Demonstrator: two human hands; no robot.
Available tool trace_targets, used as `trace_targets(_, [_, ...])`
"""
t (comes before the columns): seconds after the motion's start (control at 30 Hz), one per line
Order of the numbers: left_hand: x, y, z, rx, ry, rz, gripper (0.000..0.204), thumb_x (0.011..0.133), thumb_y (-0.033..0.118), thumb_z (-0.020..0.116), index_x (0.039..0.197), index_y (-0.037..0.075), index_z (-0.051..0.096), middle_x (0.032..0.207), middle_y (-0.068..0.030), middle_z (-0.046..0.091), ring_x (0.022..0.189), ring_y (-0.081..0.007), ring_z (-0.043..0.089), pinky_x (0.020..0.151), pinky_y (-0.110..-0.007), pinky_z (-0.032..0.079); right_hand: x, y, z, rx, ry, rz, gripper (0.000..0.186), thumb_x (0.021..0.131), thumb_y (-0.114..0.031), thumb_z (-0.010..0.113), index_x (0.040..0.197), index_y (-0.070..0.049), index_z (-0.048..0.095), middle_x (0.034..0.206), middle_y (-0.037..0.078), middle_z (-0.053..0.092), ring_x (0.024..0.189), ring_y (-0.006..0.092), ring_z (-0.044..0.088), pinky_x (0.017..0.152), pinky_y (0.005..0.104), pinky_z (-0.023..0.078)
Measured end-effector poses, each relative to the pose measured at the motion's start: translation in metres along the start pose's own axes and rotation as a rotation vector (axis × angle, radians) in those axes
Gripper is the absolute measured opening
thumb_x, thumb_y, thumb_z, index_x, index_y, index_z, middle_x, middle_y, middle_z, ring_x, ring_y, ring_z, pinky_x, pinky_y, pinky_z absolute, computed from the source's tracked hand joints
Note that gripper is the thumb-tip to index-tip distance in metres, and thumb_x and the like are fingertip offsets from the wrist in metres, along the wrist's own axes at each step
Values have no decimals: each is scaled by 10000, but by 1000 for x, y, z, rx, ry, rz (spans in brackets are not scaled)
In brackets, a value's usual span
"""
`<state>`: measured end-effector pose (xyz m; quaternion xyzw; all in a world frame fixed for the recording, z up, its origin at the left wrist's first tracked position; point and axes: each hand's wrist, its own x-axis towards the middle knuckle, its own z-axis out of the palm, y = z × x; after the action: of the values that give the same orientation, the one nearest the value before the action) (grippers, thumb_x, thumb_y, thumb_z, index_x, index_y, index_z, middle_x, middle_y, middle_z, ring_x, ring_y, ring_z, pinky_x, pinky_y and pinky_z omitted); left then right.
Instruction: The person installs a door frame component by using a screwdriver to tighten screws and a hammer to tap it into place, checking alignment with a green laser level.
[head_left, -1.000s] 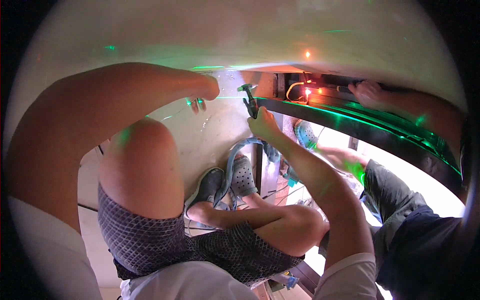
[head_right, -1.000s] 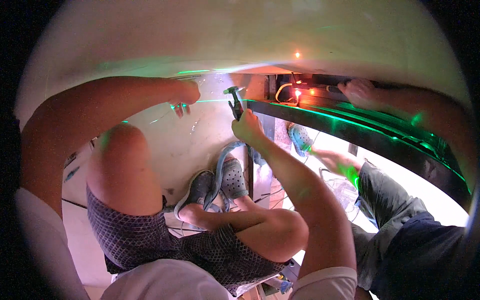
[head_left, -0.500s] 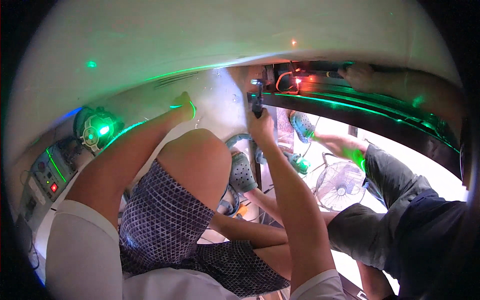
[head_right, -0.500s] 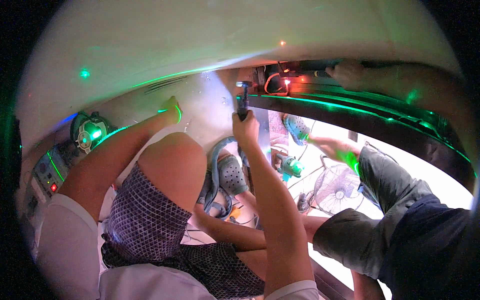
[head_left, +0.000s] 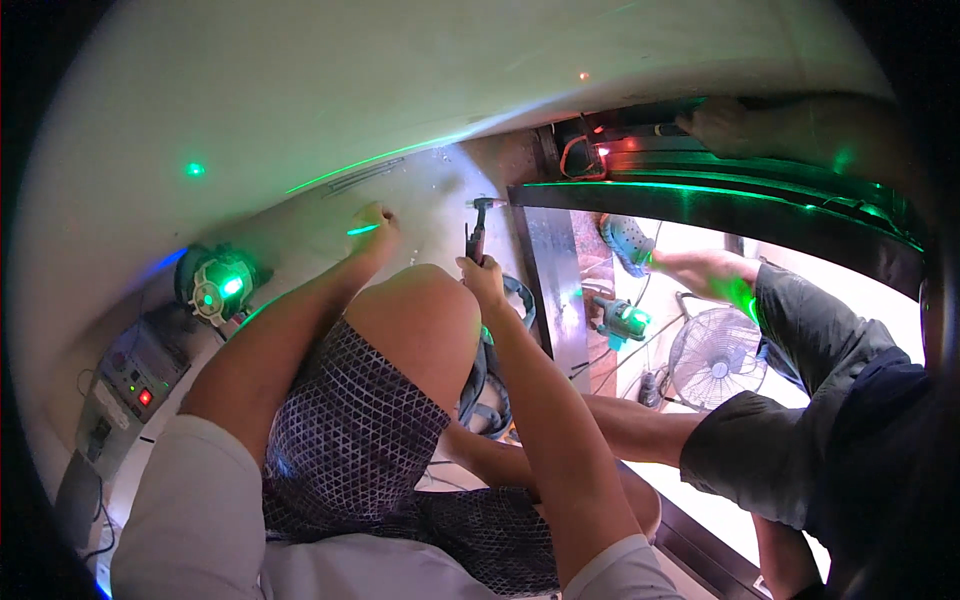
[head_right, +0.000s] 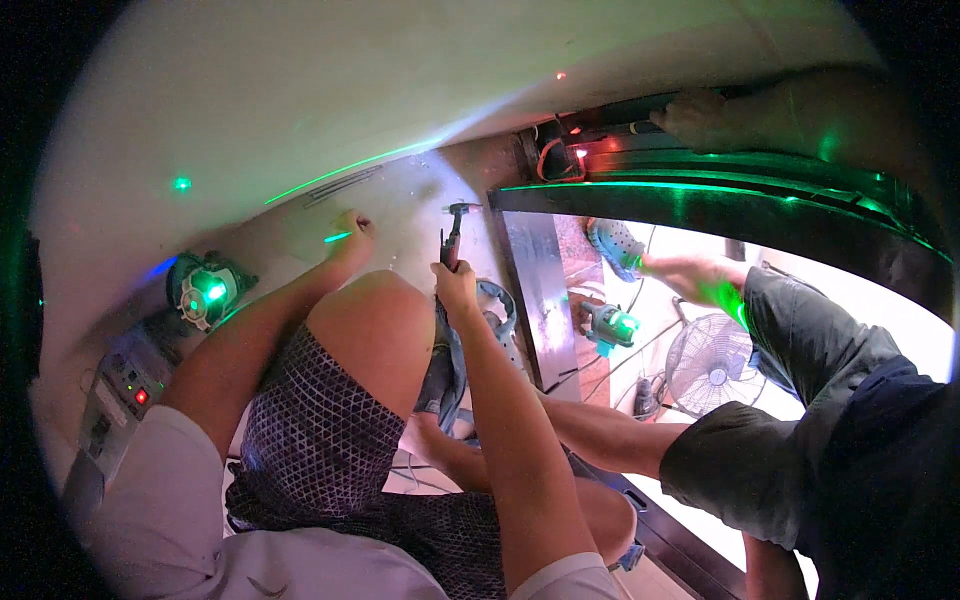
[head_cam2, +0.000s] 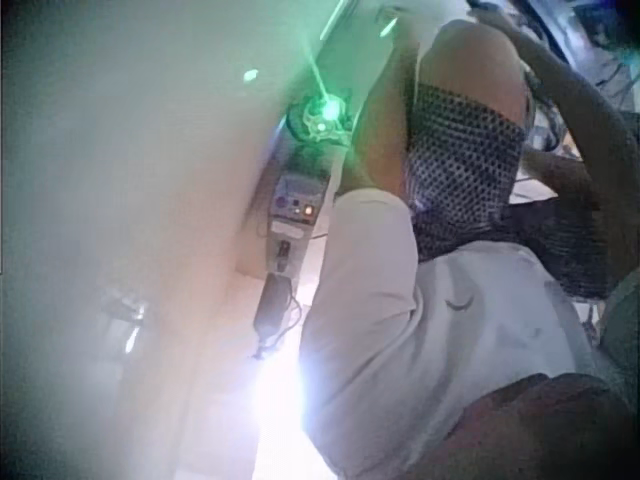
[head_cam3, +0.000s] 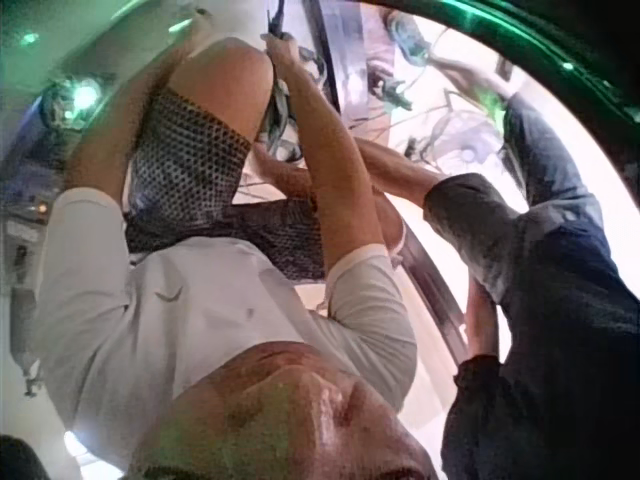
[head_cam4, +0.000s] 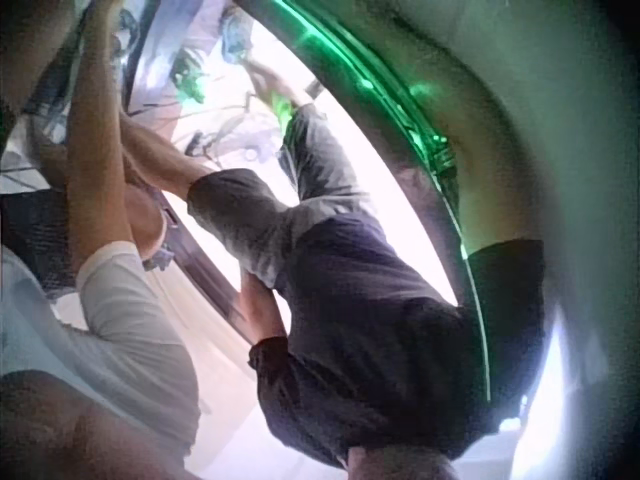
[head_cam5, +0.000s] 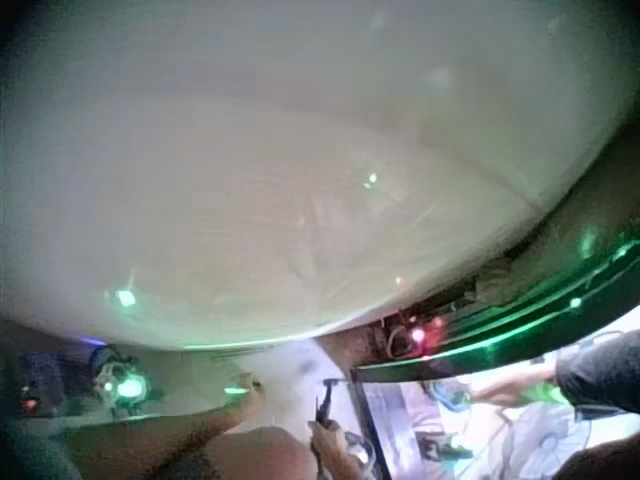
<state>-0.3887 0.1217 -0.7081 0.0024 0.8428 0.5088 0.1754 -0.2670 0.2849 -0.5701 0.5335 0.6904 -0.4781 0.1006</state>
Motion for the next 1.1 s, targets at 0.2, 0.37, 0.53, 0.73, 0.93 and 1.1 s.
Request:
trace_targets(0.2, [-10, 48, -83, -26, -383, 58, 264, 926, 235, 775, 844, 4, 676, 720, -111, 660, 678, -197, 622, 607, -401, 492, 9, 24, 29, -74, 168, -135, 396, 892, -328, 783, 1039, 6, 627, 826, 142, 688, 728, 256, 694, 683, 444, 556])
trace_targets(0.37, [-64, 155, -218, -191, -298, 135, 197, 964, 167, 742, 1023, -15, 693, 824, -116, 658, 706, -201, 625, 665, -364, 508, 8, 22, 64, -113, 347, -152, 508, 874, -266, 802, 1216, 21, 558, 928, 194, 707, 841, 354, 704, 794, 475, 552])
trace_targets(0.53, [-103, 245, -319, -72, 29, 620, 197, 928, -1, 737, 1121, 3, 693, 878, -90, 659, 720, -187, 579, 680, -308, 481, 48, 41, 56, -26, 442, -206, 616, 849, -207, 816, 1338, -9, 497, 1057, 207, 649, 975, 361, 666, 877, 484, 530])
trace_targets(0.73, [-116, 265, -385, 103, 270, 906, 228, 907, -61, 683, 1134, -48, 700, 982, -147, 709, 781, -228, 615, 683, -320, 499, 35, 40, 76, 7, 350, -265, 723, 846, -209, 793, 1461, -39, 454, 1171, 218, 616, 1073, 368, 640, 931, 480, 534])
trace_targets(0.93, [-106, 273, -374, 223, 388, 1017, 123, 926, -6, 702, 1038, -36, 741, 896, -153, 731, 747, -240, 675, 682, -331, 554, -18, 30, 55, -243, 340, -501, 751, 849, -173, 768, 1495, -10, 421, 1344, 319, 574, 1230, 492, 584, 1042, 531, 501])
trace_targets(1.1, [-112, 268, -375, 230, 434, 1077, 143, 936, 79, 724, 1016, -36, 753, 817, -133, 721, 639, -213, 657, 601, -315, 542, -52, 17, 20, -357, 311, -522, 716, 867, -123, 737, 1493, 8, 415, 1388, 331, 540, 1292, 496, 545, 1099, 530, 465])
